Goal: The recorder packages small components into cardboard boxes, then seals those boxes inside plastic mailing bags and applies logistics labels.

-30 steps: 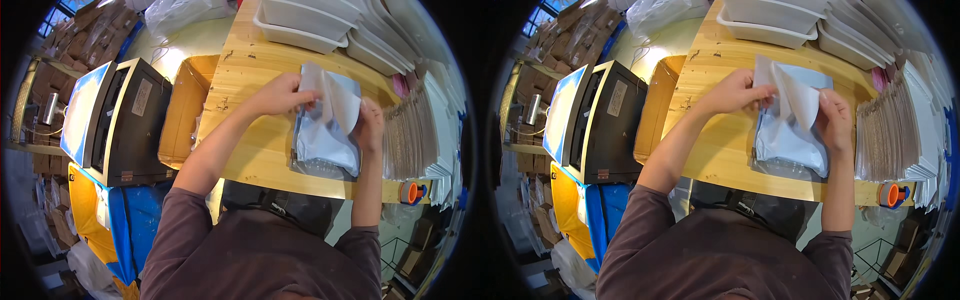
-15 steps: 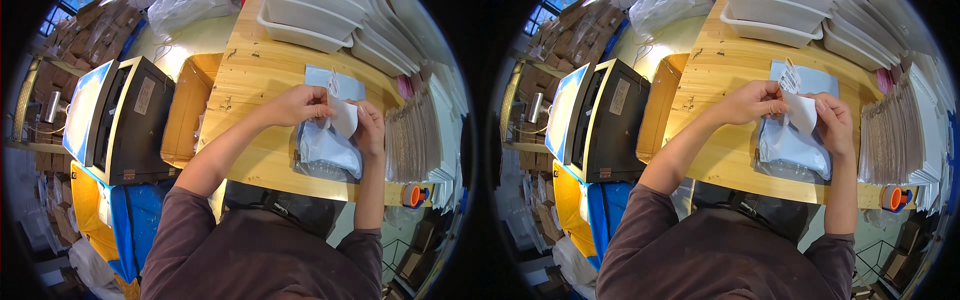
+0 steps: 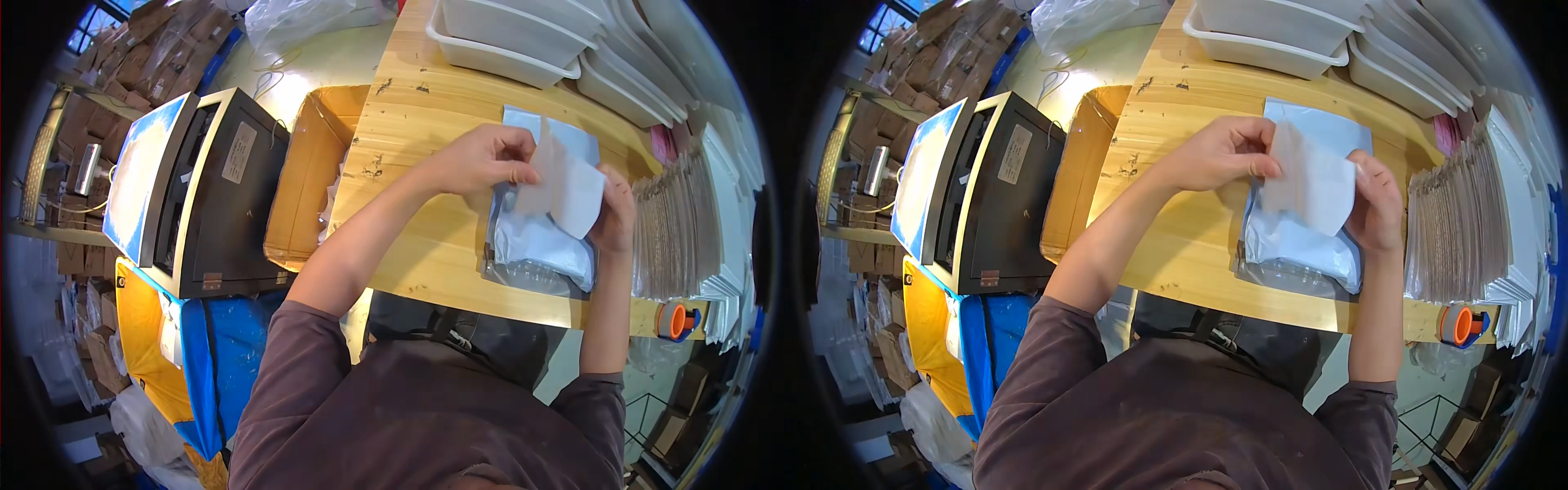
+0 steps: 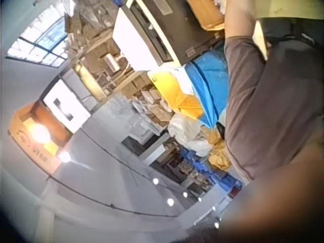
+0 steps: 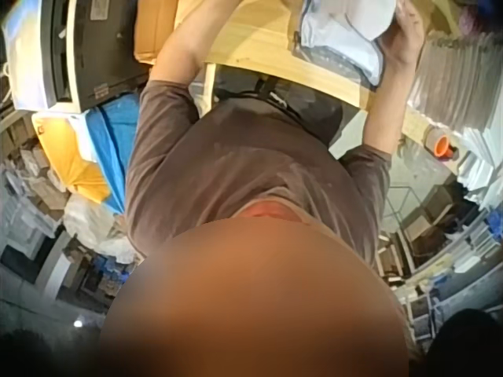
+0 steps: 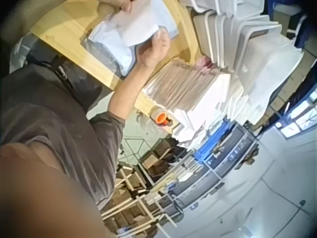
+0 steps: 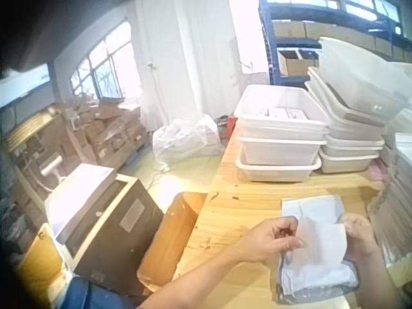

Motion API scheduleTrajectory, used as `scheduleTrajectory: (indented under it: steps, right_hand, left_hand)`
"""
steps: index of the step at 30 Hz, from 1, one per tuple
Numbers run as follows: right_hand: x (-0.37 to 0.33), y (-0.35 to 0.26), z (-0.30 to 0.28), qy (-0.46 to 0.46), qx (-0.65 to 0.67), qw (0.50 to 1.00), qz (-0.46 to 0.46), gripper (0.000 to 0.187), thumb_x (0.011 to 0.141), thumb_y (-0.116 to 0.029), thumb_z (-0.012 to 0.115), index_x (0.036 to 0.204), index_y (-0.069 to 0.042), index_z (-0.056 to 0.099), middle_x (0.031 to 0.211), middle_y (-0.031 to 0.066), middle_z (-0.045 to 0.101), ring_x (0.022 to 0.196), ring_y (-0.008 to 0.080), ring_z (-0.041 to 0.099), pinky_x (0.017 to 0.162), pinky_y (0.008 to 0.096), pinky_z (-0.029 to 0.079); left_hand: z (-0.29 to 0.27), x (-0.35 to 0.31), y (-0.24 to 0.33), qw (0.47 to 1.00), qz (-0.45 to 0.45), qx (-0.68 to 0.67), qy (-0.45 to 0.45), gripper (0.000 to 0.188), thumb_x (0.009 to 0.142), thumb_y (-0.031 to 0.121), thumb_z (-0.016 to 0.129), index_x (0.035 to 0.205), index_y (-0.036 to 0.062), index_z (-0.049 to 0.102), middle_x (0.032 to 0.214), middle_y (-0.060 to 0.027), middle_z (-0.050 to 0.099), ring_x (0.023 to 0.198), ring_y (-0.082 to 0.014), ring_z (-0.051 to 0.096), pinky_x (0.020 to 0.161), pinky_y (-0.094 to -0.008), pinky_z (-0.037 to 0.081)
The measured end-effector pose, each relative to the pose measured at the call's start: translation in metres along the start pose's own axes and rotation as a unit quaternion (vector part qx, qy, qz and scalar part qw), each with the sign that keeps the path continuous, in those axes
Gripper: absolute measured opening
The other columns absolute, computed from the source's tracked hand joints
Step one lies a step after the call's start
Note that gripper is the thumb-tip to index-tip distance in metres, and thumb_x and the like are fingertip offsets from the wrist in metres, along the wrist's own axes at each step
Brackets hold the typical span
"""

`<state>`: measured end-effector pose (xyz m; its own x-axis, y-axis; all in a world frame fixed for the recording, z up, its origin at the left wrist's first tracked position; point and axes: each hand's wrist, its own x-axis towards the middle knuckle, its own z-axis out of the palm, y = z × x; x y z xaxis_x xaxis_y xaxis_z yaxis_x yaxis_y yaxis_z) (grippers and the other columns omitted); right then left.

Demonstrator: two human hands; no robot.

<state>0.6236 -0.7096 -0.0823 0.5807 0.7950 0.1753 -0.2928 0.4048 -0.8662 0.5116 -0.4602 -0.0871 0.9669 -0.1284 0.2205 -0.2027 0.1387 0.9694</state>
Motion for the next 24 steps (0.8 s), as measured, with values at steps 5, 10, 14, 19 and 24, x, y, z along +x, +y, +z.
scheduleTrajectory:
  steps: [5, 10, 14, 19, 24]
  right_hand:
    - [0.003, -0.010, 0.011, 0.152, 0.041, 0.984, -0.082, 0.028, 0.103, -0.023, 0.052, 0.117, -0.003, 0.064, 0.100, 0.0114, 0.068, 0.078, 0.0167, 0.051, 0.075, 0.0334, 0.043]
    - [0.011, -0.016, -0.018, -0.118, 0.250, 0.953, -0.127, 0.042, 0.105, -0.030, 0.048, 0.135, -0.004, 0.060, 0.109, 0.0167, 0.070, 0.081, 0.0229, 0.054, 0.075, 0.0402, 0.045]
    - [0.011, -0.019, -0.014, -0.187, 0.229, 0.953, -0.069, 0.050, 0.107, -0.035, 0.044, 0.146, -0.005, 0.055, 0.116, 0.0212, 0.069, 0.084, 0.0271, 0.054, 0.075, 0.0451, 0.045]
    - [-0.004, -0.019, -0.029, -0.188, 0.188, 0.963, -0.046, 0.048, 0.109, -0.033, 0.040, 0.145, -0.003, 0.051, 0.107, 0.0172, 0.064, 0.083, 0.0231, 0.050, 0.071, 0.0397, 0.044]
    - [-0.016, -0.031, -0.033, -0.212, 0.241, 0.945, -0.064, 0.047, 0.108, -0.027, 0.041, 0.146, -0.001, 0.048, 0.112, 0.0185, 0.062, 0.084, 0.0252, 0.051, 0.075, 0.0444, 0.048]
  left_hand:
    - [-0.054, 0.004, 0.009, 0.952, 0.066, 0.025, 0.298, 0.006, 0.100, 0.006, 0.059, 0.104, 0.0013, 0.060, 0.094, -0.0089, 0.067, 0.078, -0.0162, 0.065, 0.070, -0.0301, 0.054]
    - [-0.136, -0.016, 0.000, 0.796, 0.153, -0.185, 0.556, 0.026, 0.103, 0.010, 0.047, 0.123, -0.0037, 0.039, 0.112, -0.0249, 0.060, 0.090, -0.0277, 0.065, 0.070, -0.0317, 0.055]
    - [-0.192, -0.043, -0.017, 0.748, 0.189, -0.223, 0.596, 0.042, 0.106, 0.020, 0.046, 0.137, -0.0047, 0.032, 0.126, -0.0286, 0.053, 0.099, -0.0318, 0.065, 0.077, -0.0357, 0.057]
    - [-0.184, -0.041, -0.007, 0.641, 0.150, -0.494, 0.568, 0.071, 0.106, 0.034, 0.047, 0.154, -0.0038, 0.011, 0.140, -0.0328, 0.043, 0.111, -0.0388, 0.061, 0.092, -0.0445, 0.057]
    - [-0.182, -0.032, -0.027, 0.783, 0.096, -0.354, 0.503, 0.065, 0.106, 0.035, 0.043, 0.152, -0.0049, 0.020, 0.148, -0.0321, 0.034, 0.110, -0.0364, 0.061, 0.089, -0.0432, 0.056]
